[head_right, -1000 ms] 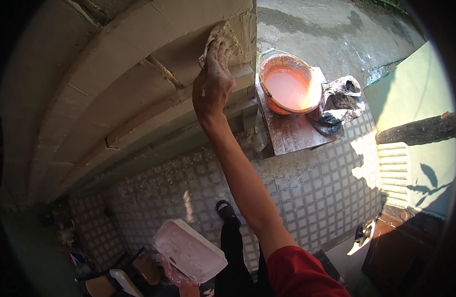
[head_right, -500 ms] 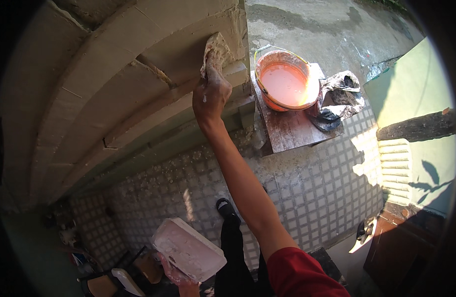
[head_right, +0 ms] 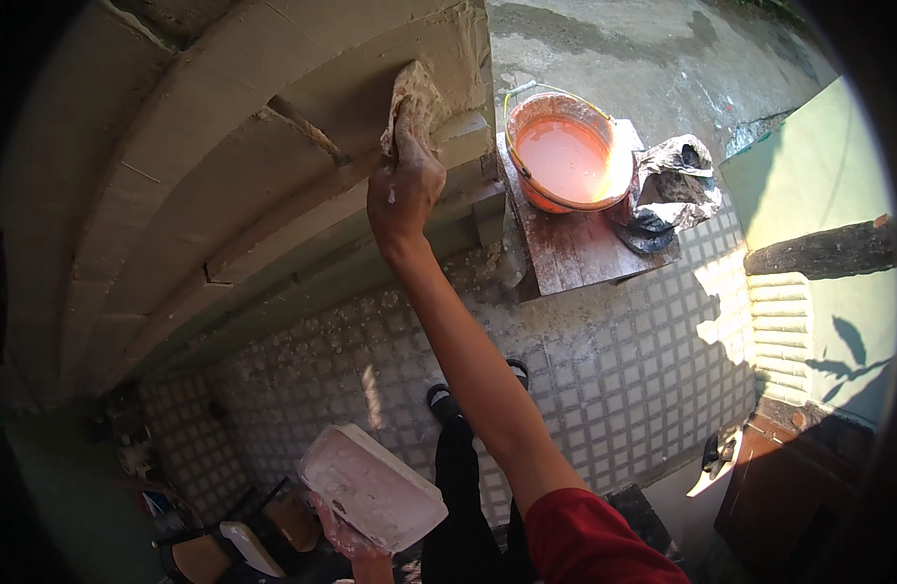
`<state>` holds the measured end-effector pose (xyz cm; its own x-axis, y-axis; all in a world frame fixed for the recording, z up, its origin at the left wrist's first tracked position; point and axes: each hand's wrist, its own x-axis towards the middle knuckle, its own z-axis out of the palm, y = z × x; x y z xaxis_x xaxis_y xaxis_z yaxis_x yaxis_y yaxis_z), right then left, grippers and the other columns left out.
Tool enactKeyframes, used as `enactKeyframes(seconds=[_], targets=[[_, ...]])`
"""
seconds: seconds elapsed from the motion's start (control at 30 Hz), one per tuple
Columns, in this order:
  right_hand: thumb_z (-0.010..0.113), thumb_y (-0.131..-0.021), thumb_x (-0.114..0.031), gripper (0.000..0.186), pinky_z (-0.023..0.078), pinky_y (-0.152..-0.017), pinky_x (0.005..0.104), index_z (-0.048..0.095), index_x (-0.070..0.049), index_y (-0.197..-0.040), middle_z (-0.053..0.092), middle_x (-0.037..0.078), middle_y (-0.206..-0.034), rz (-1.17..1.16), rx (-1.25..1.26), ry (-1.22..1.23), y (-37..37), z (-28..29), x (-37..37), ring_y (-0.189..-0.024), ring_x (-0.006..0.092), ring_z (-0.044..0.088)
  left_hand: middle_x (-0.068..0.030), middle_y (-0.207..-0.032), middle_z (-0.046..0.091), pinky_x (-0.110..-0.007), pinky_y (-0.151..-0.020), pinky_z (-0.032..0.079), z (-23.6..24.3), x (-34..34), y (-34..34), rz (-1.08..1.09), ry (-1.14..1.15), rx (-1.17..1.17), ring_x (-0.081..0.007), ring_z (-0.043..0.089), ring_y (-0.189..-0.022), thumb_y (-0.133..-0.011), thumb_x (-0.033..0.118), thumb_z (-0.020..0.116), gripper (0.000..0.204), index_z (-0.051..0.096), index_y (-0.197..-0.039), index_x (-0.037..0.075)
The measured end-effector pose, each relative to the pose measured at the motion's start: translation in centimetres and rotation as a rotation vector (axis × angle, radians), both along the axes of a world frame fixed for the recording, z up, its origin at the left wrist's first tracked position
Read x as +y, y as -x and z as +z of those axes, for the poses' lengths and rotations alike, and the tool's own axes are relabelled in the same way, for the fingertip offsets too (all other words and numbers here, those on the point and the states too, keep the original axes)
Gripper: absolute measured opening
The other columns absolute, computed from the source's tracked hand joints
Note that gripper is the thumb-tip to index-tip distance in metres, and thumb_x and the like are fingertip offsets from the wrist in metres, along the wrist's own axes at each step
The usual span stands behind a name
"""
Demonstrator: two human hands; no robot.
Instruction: Applying plaster or joint compound to gaps in a concrete block wall using a putty knife.
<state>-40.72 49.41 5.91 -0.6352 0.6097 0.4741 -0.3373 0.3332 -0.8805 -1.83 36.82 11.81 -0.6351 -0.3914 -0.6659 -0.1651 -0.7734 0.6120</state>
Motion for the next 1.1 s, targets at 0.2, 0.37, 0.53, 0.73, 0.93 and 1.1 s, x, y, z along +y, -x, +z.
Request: enactKeyframes(seconds=[0.2,0.37,0.53,0.73,0.93,1.1], targets=[[0.055,-0.083,0.0,0.038,0.051,-0.087,0.0365,0.06,0.003,-0.121,0.061,0.027,-0.113,0.277,0.143,-0.158,-2.2,-0.7,-4.1,-0.106,0.0388,0.062,-0.0085,-0.147,0.036,-0.05,-0.108,0.036,-0.7,-0.5,-0.5,-0.006,-0.014,0.039,-0.0325,0.04,-0.131,-0.093,0.057,0.048,0.071,0.03,-0.147,0.014],[0.051,-0.081,0.01,0.049,0.044,-0.101,0.0409,0.055,0.002,-0.129,0.055,0.023,-0.129,0.23,0.018,0.021,-3.1,0.8,-1.7,-0.124,0.0345,0.051,-0.0087,-0.145,0.039,-0.048,-0.107,0.036,-1.4,-0.8,-0.9,0.051,-0.036,0.038,-0.0314,0.042,-0.129,-0.093,0.054,0.051,0.07,0.033,-0.145,0.012],[0.054,-0.087,0.003,0.047,0.039,-0.106,0.0456,0.049,0.006,-0.133,0.047,0.026,-0.138,0.05,0.214,-0.232,1.3,1.2,-3.6,-0.13,0.0436,0.043,-0.0091,-0.144,0.04,-0.049,-0.106,0.038,-0.7,-0.4,-0.5,0.02,0.005,0.039,-0.0322,0.043,-0.128,-0.092,0.054,0.052,0.069,0.033,-0.145,0.013],[0.051,-0.089,0.003,0.047,0.029,-0.111,0.0502,0.044,0.007,-0.135,0.039,0.032,-0.142,0.01,0.191,-0.281,3.1,-1.3,-6.6,-0.135,0.0479,0.033,-0.0095,-0.145,0.039,-0.051,-0.106,0.038,-0.9,-1.4,-1.2,0.086,-0.04,0.024,-0.0333,0.042,-0.13,-0.093,0.055,0.049,0.069,0.032,-0.146,0.014],[0.048,-0.086,0.007,0.05,0.028,-0.111,0.0512,0.044,0.005,-0.137,0.037,0.031,-0.142,0.156,0.075,-0.337,0.5,-2.3,-7.2,-0.136,0.0473,0.03,-0.009,-0.145,0.038,-0.051,-0.107,0.037,-1.2,-2.1,-1.6,0.049,-0.05,0.04,-0.0333,0.042,-0.129,-0.094,0.056,0.047,0.069,0.032,-0.146,0.014],[0.046,-0.078,0.013,0.051,0.042,-0.103,0.0437,0.057,0.0,-0.127,0.057,0.025,-0.126,0.504,0.135,-0.217,-3.3,-1.5,-2.5,-0.122,0.0391,0.052,-0.0092,-0.143,0.04,-0.05,-0.106,0.038,-0.5,-1.7,-1.2,0.056,-0.005,0.035,-0.0326,0.043,-0.128,-0.094,0.054,0.049,0.068,0.034,-0.145,0.013]])
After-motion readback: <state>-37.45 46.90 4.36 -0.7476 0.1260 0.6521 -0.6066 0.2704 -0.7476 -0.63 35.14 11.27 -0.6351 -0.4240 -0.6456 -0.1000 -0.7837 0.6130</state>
